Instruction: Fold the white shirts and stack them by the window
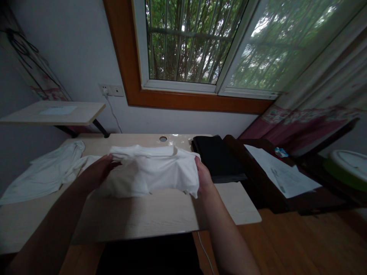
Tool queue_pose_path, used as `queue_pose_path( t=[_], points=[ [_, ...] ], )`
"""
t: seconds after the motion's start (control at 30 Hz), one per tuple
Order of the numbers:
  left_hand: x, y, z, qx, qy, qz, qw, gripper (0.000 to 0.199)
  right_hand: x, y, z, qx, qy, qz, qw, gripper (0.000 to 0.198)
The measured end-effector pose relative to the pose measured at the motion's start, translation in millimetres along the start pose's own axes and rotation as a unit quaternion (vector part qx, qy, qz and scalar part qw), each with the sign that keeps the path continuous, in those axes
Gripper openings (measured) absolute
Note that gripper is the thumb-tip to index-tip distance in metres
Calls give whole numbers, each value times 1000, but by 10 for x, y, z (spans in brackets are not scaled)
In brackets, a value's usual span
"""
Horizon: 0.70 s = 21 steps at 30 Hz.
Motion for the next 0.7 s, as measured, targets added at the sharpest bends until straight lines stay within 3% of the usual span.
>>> queue_pose_path(
  t=[0.07,0.17,0.27,0.33,0.43,0.53,0.63,0.7],
  points=[
    [37,-60,15,94,-20,79,992,63,24,41,54,16,3,43,999,57],
    [75,-196,-29,265,-30,155,951,84,93,170,80,24,40,83,995,62],
    [92,-389,-120,405,-67,178,894,106,166,340,35,11,69,52,996,55],
    [84,-517,-175,471,-96,197,854,110,196,438,-9,-9,61,12,998,53],
    [41,-649,-209,528,-104,241,808,97,202,519,-68,-66,32,-28,997,60],
    [-4,-699,-178,551,-97,267,785,71,187,523,-116,-153,31,-64,986,68],
    [-9,-697,-111,554,-103,264,783,52,187,510,-161,-212,41,-77,973,76],
    [0,-678,-61,541,-108,244,798,46,200,511,-189,-221,35,-77,972,80]
  ],
)
Point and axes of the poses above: each hand's wrist, its own x-axis towards the middle knuckle, its own z-axis out of the palm, y = z × x, the point moved 1 cm from there along x, towards the middle knuckle, and after that the axes turned 11 degrees about y, right-handed, at the moved point
